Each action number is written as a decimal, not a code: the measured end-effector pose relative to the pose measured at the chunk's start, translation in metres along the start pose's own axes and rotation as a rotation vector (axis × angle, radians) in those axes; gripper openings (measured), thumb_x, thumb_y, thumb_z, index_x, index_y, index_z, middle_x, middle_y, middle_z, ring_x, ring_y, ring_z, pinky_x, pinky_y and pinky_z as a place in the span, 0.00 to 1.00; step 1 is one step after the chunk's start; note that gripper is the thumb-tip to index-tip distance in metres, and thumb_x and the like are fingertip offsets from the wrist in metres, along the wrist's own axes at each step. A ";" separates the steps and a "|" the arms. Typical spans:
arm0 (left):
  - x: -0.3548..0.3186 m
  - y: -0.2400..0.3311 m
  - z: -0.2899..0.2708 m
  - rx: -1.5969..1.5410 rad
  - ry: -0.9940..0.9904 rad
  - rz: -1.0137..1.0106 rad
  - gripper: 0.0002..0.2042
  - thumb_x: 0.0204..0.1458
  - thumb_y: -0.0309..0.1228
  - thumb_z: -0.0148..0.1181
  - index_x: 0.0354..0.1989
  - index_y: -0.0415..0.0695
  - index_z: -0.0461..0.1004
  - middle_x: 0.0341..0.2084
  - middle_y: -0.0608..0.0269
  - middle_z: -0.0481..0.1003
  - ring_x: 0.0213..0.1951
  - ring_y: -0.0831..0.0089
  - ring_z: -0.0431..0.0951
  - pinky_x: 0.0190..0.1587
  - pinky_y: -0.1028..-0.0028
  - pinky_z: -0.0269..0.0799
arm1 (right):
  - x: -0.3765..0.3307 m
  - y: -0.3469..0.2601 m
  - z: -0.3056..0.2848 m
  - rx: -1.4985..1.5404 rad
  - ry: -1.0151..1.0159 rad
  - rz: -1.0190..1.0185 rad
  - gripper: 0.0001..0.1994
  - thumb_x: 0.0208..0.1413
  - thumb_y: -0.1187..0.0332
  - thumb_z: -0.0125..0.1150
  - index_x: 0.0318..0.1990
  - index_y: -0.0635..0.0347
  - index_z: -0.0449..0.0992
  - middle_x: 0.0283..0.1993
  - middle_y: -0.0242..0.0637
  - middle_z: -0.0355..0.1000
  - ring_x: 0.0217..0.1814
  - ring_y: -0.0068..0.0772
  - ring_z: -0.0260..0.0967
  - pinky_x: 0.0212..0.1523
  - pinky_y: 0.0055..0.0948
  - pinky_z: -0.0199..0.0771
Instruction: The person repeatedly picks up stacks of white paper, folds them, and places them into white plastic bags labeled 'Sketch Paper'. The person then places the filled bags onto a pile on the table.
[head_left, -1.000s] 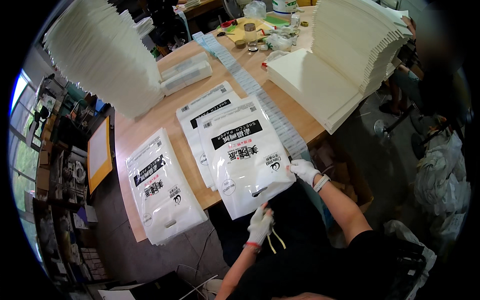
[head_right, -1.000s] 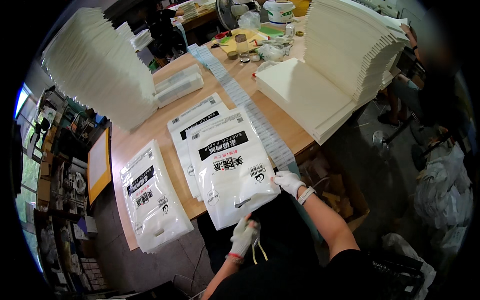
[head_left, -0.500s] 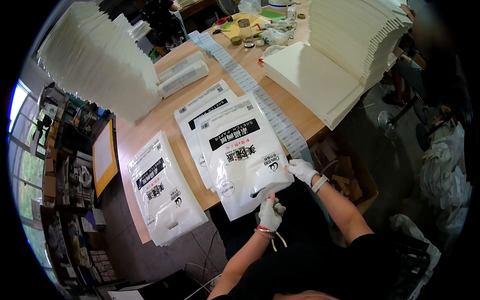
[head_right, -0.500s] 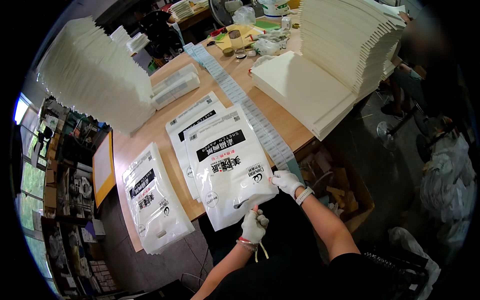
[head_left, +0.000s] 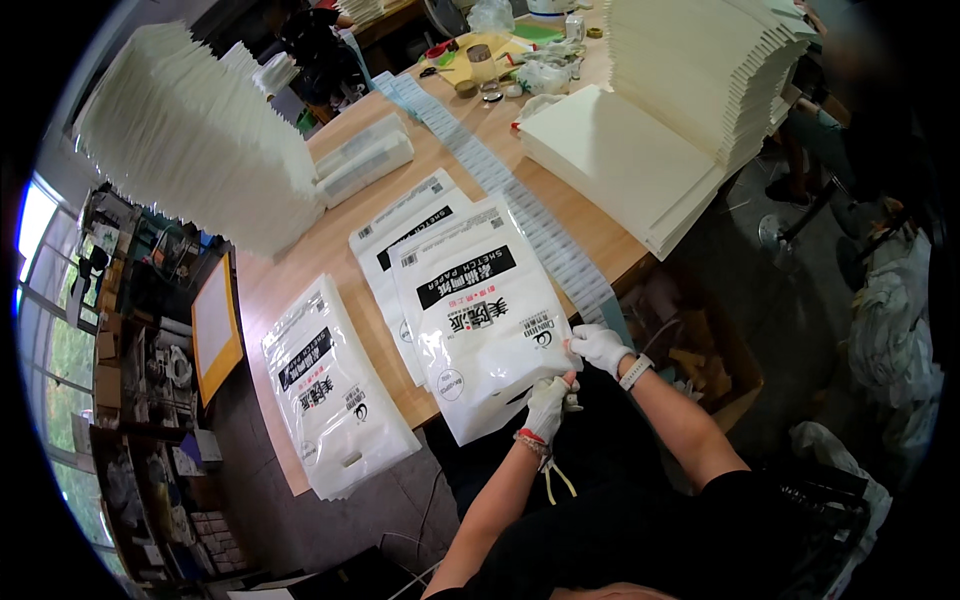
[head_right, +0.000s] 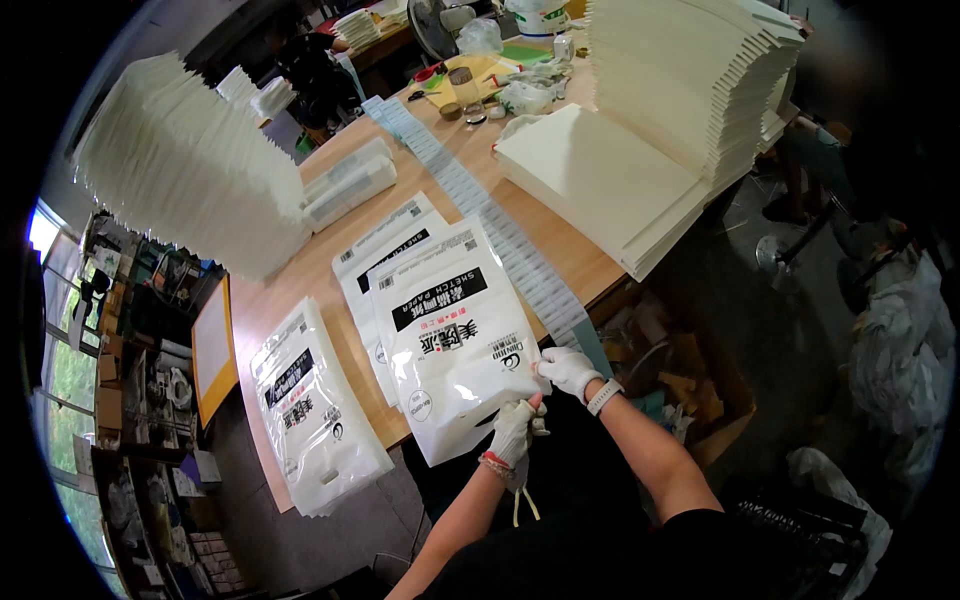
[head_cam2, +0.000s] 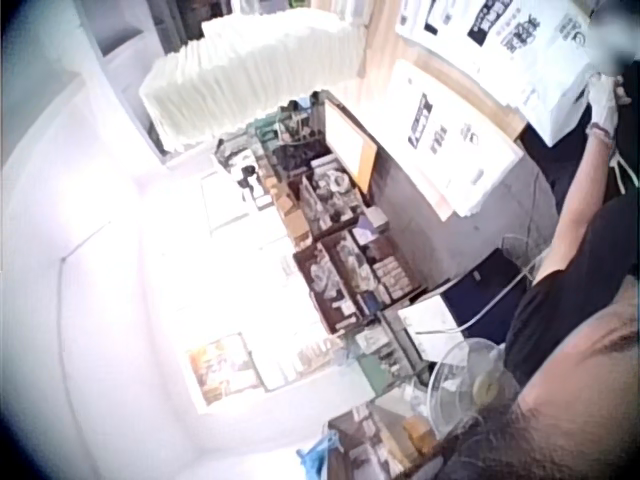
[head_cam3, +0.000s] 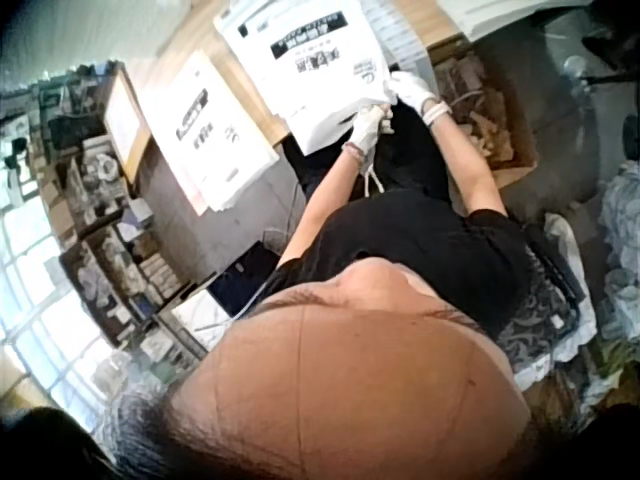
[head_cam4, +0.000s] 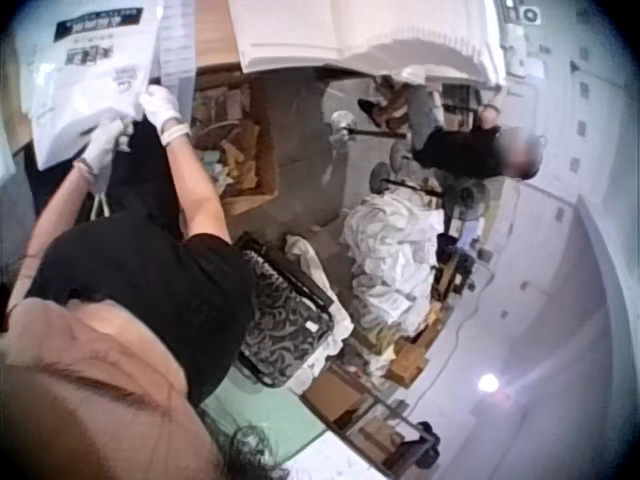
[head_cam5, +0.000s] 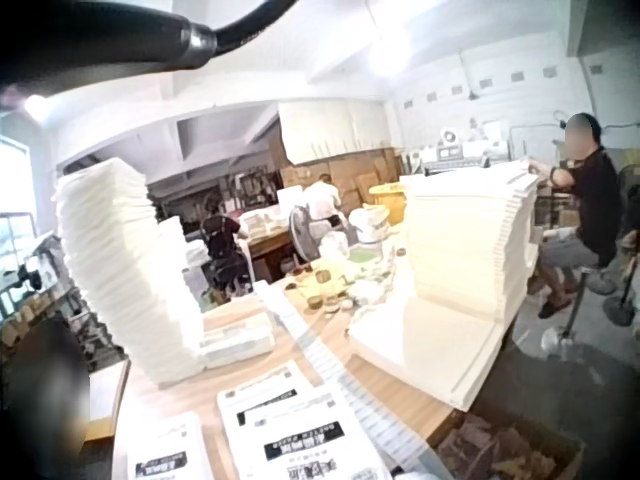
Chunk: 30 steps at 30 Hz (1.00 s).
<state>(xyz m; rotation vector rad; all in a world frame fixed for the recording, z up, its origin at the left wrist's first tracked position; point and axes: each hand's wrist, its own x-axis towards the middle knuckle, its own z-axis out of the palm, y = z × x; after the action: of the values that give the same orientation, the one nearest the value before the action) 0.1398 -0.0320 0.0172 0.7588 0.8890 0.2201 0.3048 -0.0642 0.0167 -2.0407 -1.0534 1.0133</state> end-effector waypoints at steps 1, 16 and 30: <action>0.002 0.001 0.005 0.063 0.014 -0.010 0.13 0.50 0.39 0.58 0.25 0.41 0.69 0.16 0.68 0.68 0.14 0.82 0.64 0.18 0.79 0.64 | 0.001 -0.001 0.000 0.101 -0.031 0.019 0.18 0.49 0.52 0.50 0.29 0.60 0.72 0.28 0.46 0.70 0.32 0.47 0.67 0.32 0.36 0.65; 0.005 -0.050 -0.016 1.711 0.402 0.756 0.13 0.50 0.40 0.52 0.35 0.43 0.71 0.19 0.56 0.72 0.25 0.61 0.74 0.29 0.63 0.67 | 0.007 0.012 0.010 0.115 0.047 0.054 0.20 0.49 0.50 0.52 0.27 0.62 0.69 0.28 0.46 0.69 0.32 0.44 0.67 0.34 0.34 0.64; -0.071 0.023 -0.131 0.795 0.851 0.139 0.22 0.45 0.41 0.60 0.43 0.36 0.69 0.31 0.51 0.75 0.36 0.54 0.73 0.43 0.67 0.65 | -0.037 0.025 -0.006 0.419 -0.190 0.249 0.09 0.50 0.67 0.59 0.26 0.64 0.71 0.23 0.33 0.71 0.22 0.22 0.68 0.23 0.23 0.70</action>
<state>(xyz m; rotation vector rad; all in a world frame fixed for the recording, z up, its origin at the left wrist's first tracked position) -0.0026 0.0169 0.0252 1.5169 1.7787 0.3240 0.3052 -0.1088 0.0128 -1.7795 -0.6144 1.4431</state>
